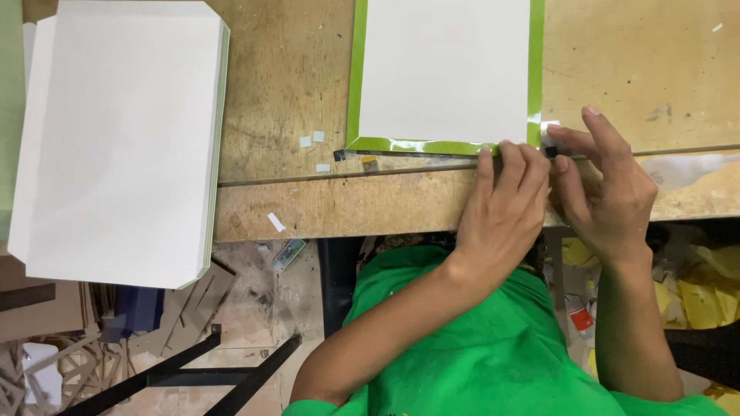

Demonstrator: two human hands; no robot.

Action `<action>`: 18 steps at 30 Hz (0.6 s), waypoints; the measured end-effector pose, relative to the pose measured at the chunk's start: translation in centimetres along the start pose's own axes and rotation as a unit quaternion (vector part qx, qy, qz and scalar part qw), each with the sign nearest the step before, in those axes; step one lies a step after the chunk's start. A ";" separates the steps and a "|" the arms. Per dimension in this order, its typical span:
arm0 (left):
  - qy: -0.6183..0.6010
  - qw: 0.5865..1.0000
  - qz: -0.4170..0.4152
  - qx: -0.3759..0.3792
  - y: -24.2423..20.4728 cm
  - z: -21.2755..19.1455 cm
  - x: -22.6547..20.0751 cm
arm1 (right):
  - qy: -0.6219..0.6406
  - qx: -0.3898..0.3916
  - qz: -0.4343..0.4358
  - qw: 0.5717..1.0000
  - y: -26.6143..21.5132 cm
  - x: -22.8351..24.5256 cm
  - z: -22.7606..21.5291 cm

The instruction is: The person applies glue from a squeeze bottle to the edges of flat white paperboard pieces with green borders, then folds and presses the flaps to form box shapes. The person repeats this process on multiple pieces, stacking completed boxes to the side.

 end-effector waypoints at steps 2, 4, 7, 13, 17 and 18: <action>-0.032 0.999 -0.024 -0.027 -0.1 -0.5 0.4 | -0.001 -0.005 0.027 1.000 0.1 -0.2 0.0; -0.026 0.999 -0.035 -0.002 -0.6 -0.1 -0.3 | -0.008 -0.006 0.030 0.999 -0.3 -0.4 0.0; -0.006 0.998 -0.059 0.019 -0.7 -0.1 -0.4 | -0.004 -0.010 0.036 0.999 -0.2 -0.3 0.3; 0.004 0.998 -0.043 0.054 0.4 -0.1 -1.7 | 0.016 -0.011 0.065 0.998 -0.3 -0.7 0.1; -0.034 0.998 -0.057 0.012 1.3 0.6 -2.5 | 0.022 0.003 0.071 0.997 -0.4 -0.8 0.2; -0.031 0.998 -0.061 0.012 1.4 0.6 -2.5 | 0.025 0.004 0.068 0.997 -0.3 -0.6 0.3</action>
Point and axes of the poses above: each hand's wrist, its own y-axis towards the middle knuckle, its own z-axis out of the palm, x = y × z, the point moved 6 cm from there along y, towards the middle knuckle
